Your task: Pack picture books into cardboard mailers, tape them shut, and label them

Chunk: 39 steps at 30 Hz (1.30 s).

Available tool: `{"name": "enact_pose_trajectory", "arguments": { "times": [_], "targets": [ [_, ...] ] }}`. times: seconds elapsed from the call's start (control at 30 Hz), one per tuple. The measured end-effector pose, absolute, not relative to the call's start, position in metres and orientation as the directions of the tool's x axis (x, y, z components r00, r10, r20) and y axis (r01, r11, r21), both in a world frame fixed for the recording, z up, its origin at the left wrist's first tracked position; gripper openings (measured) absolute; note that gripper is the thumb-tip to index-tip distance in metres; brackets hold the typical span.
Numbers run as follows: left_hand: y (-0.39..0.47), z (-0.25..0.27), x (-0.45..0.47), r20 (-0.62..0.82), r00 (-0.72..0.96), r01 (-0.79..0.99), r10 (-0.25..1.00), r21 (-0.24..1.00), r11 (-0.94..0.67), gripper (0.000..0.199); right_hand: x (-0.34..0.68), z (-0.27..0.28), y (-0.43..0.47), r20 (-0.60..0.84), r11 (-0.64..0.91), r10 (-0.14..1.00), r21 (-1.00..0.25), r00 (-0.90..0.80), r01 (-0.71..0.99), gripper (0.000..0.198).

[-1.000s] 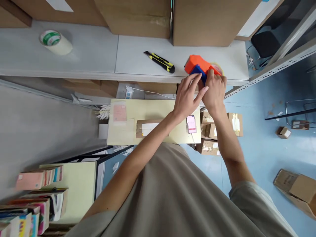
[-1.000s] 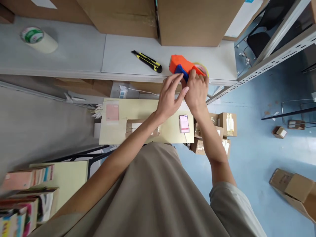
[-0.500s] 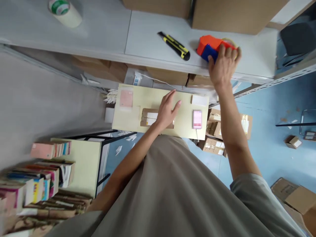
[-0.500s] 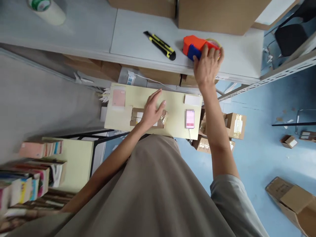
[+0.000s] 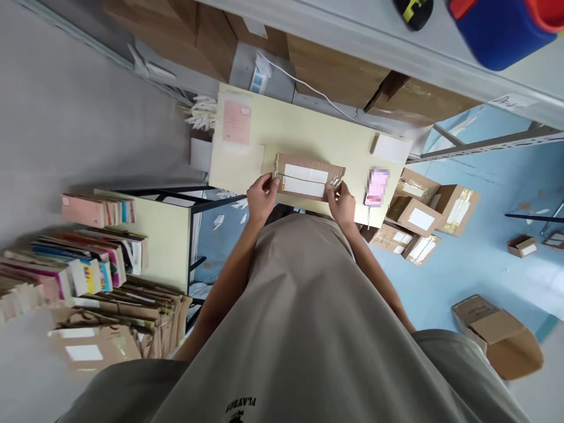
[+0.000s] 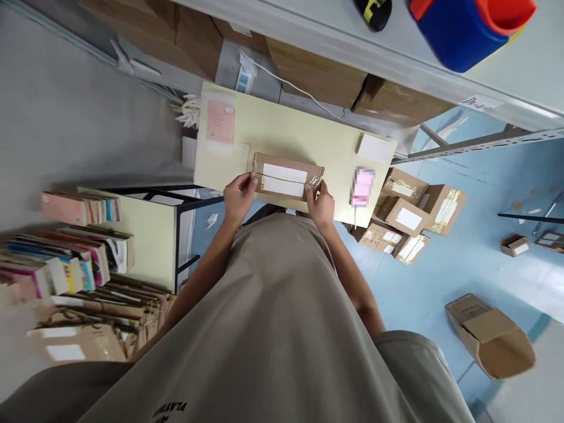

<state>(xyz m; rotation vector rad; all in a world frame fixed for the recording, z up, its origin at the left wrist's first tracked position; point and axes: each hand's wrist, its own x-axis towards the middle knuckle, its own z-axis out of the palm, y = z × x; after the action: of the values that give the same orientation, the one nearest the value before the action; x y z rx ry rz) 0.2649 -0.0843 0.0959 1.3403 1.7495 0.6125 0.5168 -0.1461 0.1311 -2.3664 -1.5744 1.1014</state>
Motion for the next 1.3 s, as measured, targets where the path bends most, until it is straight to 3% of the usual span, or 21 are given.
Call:
{"name": "enact_pose_trajectory", "arguments": {
  "times": [0.17,0.33,0.43,0.53,0.67,0.8,0.93,1.13,1.23,1.3],
  "targets": [
    [-0.075,0.108,0.269,-0.310,-0.049,0.685,0.949,0.682,0.258,0.030,0.498,0.131,-0.149,-0.497,-0.584,0.785,-0.395,0.370,0.709,0.065],
    [-0.057,0.101,0.261,-0.294,0.026,0.681,0.956,0.705,0.198,0.024,0.498,0.127,-0.148,-0.488,-0.603,0.771,-0.356,0.409,0.714,0.067],
    [-0.049,0.099,0.256,-0.328,0.073,0.662,0.942,0.722,0.200,0.022,0.500,0.129,-0.150,-0.486,-0.611,0.772,-0.392,0.410,0.687,0.070],
    [-0.042,0.104,0.248,-0.307,0.155,0.587,0.939,0.793,0.163,0.019,0.504,0.141,-0.153,-0.354,-0.551,0.833,-0.466,0.425,0.693,0.074],
    [-0.030,0.116,0.236,-0.253,0.221,0.521,0.942,0.847,0.105,0.017,0.510,0.154,-0.155,-0.225,-0.532,0.845,-0.457,0.485,0.713,0.069],
    [-0.018,0.105,0.230,-0.256,0.253,0.488,0.933,0.867,0.105,0.027,0.512,0.138,-0.156,-0.299,-0.544,0.838,-0.529,0.457,0.651,0.053],
    [-0.013,0.065,0.226,-0.323,0.253,0.507,0.912,0.847,0.159,0.022,0.506,0.095,-0.160,-0.370,-0.550,0.835,-0.605,0.408,0.576,0.035],
    [-0.022,0.012,0.219,-0.562,0.258,0.567,0.786,0.747,0.347,0.011,0.506,0.031,-0.170,-0.459,-0.612,0.782,-0.692,0.421,0.383,0.028],
    [-0.015,0.001,0.217,-0.560,0.261,0.557,0.786,0.753,0.351,0.023,0.520,0.015,-0.169,-0.462,-0.620,0.768,-0.708,0.442,0.338,0.030],
    [-0.002,-0.003,0.219,-0.541,0.248,0.539,0.804,0.766,0.350,0.036,0.532,0.011,-0.164,-0.446,-0.617,0.760,-0.722,0.473,0.313,0.042]
  ]
}}
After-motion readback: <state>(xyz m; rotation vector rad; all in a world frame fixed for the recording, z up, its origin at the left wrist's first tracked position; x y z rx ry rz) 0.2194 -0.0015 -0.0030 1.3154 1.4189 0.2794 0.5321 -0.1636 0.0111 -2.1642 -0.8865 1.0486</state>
